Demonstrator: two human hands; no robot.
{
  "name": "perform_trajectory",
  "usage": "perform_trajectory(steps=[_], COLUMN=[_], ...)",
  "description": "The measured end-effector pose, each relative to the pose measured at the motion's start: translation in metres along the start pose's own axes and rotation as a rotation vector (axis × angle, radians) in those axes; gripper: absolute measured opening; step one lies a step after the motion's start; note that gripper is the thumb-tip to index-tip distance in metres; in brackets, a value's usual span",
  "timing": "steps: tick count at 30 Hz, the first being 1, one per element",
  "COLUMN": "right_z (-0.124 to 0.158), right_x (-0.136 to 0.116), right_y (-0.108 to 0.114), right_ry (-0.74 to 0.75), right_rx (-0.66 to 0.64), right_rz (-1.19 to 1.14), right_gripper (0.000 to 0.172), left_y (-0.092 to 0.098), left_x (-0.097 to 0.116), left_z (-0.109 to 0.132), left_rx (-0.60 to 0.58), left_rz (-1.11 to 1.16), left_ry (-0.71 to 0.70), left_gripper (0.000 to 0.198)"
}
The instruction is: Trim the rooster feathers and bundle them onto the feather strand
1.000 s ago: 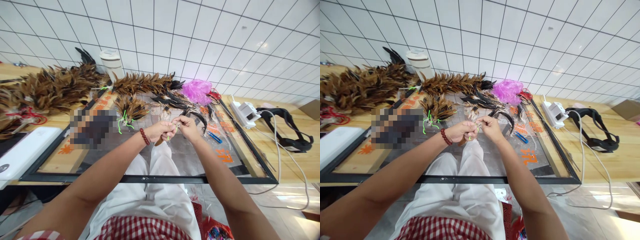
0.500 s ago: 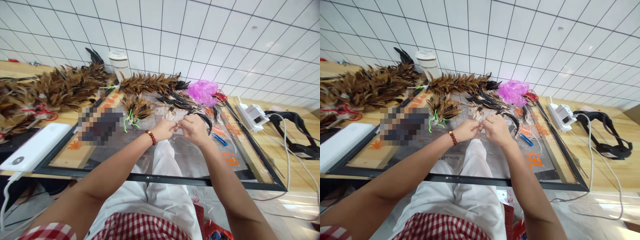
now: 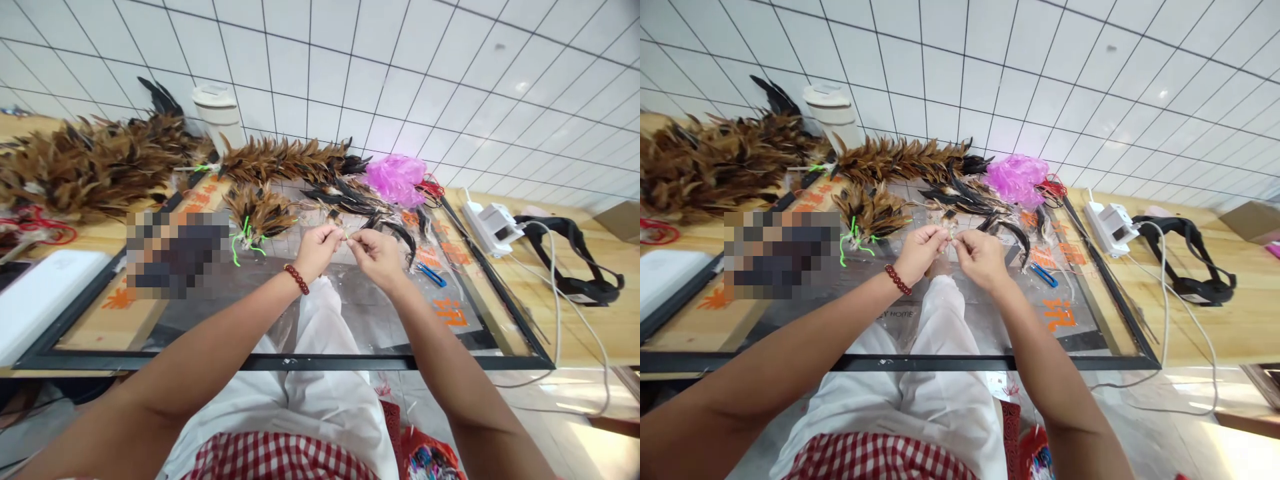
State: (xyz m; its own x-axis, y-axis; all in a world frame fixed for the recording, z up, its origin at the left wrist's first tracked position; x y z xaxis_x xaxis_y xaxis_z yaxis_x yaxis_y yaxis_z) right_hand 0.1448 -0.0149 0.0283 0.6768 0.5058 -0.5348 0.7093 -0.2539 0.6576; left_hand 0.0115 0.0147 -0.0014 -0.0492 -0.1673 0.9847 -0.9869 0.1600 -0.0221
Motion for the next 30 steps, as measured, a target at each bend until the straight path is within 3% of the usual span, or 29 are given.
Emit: perform_trajectory(steps=[2, 6, 10, 14, 18, 23, 26, 30], right_z=[0.001, 0.003, 0.004, 0.004, 0.002, 0.002, 0.002, 0.001], right_x=[-0.003, -0.002, -0.002, -0.006, 0.004, 0.019, 0.019, 0.022], right_y=[-0.003, -0.002, 0.005, 0.009, 0.007, -0.019, -0.03, -0.029], right_ry=[0.057, 0.133, 0.194, 0.182, 0.013, -0.158, -0.229, -0.368], right_rx=[-0.023, -0.087, -0.062, -0.009, 0.133, -0.022, -0.059, -0.006], right_rz=[0.1, 0.23, 0.18, -0.016, -0.226, -0.566, -0.702, -0.749], right_gripper=[0.019, 0.021, 0.022, 0.021, 0.025, 0.05, 0.045, 0.035], left_y=[0.004, 0.003, 0.0, 0.0, 0.001, 0.001, 0.003, 0.006], left_x=[0.002, 0.012, 0.017, 0.016, 0.016, 0.014, 0.013, 0.011], left_z=[0.0, 0.007, 0.014, 0.014, 0.006, -0.001, -0.001, -0.001], left_rx=[0.009, -0.14, -0.217, -0.196, -0.081, 0.008, 0.041, 0.125], left_rz=[-0.233, -0.754, -0.949, -0.868, -0.506, -0.212, -0.179, -0.138], left_ry=[-0.111, -0.317, -0.341, -0.342, -0.357, -0.28, -0.258, -0.212], left_gripper=[0.022, 0.016, 0.018, 0.018, 0.022, 0.018, 0.018, 0.015])
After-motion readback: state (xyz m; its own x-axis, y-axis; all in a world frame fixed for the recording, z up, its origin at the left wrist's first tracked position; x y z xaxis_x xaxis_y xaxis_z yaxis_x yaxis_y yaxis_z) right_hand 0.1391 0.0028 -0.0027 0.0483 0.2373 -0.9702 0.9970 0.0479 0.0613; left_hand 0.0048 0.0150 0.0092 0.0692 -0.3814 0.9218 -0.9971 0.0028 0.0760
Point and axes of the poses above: each hand's wrist, its own z-axis away from the middle knuckle, its own y-axis out of the back of the hand, x = y × z, the point moved 3 cm from there along -z, towards the middle knuckle
